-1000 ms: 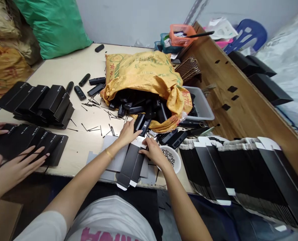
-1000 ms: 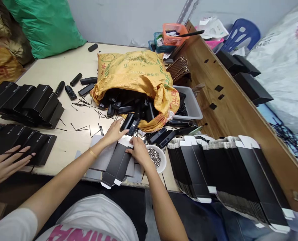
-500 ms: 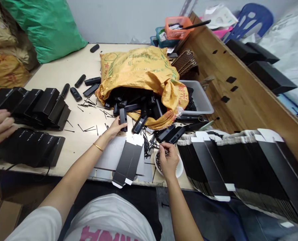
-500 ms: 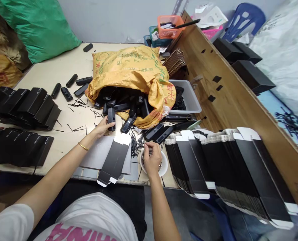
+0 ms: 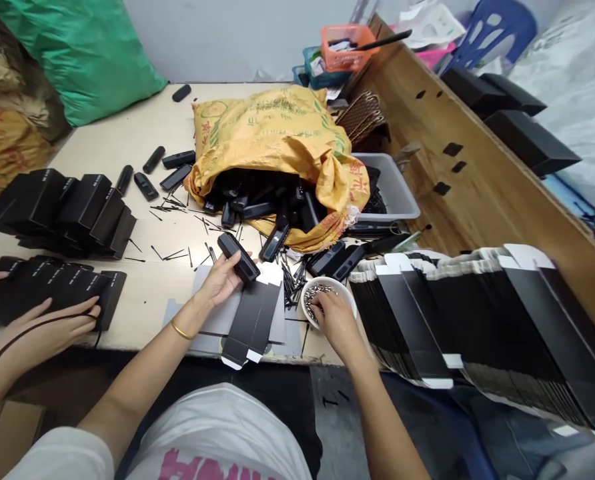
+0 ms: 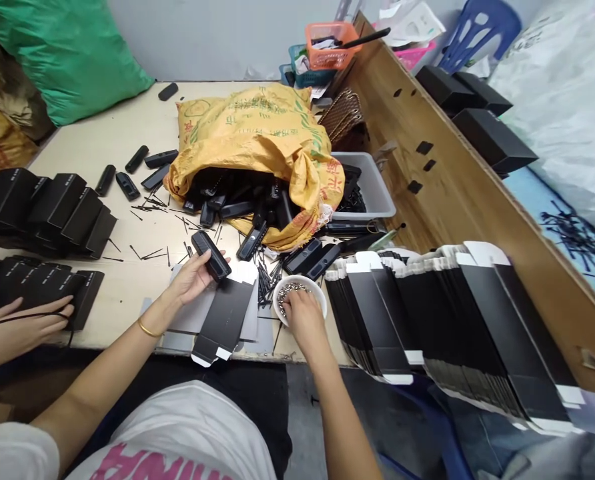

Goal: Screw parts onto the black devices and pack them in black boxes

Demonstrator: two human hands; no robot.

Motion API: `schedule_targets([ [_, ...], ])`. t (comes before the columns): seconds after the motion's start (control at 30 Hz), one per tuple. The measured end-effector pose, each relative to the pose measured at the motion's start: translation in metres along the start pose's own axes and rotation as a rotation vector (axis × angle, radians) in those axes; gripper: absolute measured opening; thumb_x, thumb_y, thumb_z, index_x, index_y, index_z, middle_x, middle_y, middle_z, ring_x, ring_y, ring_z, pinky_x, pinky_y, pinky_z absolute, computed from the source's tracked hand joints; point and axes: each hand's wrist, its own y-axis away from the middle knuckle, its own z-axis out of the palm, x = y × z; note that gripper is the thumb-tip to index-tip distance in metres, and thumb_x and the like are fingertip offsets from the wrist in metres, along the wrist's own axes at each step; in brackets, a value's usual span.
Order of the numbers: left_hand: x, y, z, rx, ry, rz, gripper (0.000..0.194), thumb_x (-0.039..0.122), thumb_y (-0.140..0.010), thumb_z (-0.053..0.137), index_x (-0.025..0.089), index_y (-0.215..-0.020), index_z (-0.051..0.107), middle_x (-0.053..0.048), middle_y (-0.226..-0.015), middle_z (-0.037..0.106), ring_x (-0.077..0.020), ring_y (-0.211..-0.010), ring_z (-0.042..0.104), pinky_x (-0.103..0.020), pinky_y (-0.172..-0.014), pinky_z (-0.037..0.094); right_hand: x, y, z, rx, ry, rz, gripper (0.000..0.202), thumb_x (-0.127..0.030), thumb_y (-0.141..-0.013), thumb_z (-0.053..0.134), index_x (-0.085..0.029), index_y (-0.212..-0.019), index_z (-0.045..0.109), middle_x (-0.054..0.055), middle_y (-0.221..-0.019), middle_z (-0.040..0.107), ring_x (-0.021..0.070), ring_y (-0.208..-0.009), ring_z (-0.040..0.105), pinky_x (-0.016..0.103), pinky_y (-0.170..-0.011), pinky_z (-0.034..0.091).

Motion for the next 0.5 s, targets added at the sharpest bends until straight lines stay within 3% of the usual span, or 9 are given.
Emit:
schedule_targets([
  [0.2,-0.005,0.008,0.002,0.080,0.081,-0.042,0.018,0.022,-0.082,0.062,0.012,-0.095,0.054,-0.010,-0.093,0.067,-0.0224,-0.095,0.066,-0.042,-0.095,0.048,-0.001,0.000,0.006,0.054,-0.130,0.086,0.015,-0.024,-0.080,0.049,-0.020,-0.066,0.051,0.006,-0.070,0.061,0.0225,-0.073,0.056,0.034,-0.067,0.041],
  [0.37,-0.004,0.018,0.003,0.097,0.091,-0.024,0.020,0.024,-0.083,0.062,0.013,-0.098,0.055,-0.010,-0.101,0.066,-0.0218,-0.101,0.064,-0.042,-0.100,0.046,-0.036,-0.002,-0.004,0.253,-0.765,0.230,0.016,-0.035,-0.078,0.060,-0.020,-0.075,0.056,0.003,-0.073,0.064,0.0172,-0.066,0.060,0.032,-0.066,0.049],
  [0.5,-0.003,0.029,0.004,0.108,0.130,0.021,0.022,0.026,-0.081,0.065,0.014,-0.098,0.058,-0.008,-0.103,0.067,-0.0222,-0.105,0.063,-0.039,-0.101,0.045,-0.080,-0.009,-0.005,0.235,-1.202,0.188,0.018,-0.036,-0.076,0.067,-0.021,-0.082,0.058,0.004,-0.080,0.067,0.0184,-0.077,0.064,0.035,-0.073,0.054],
])
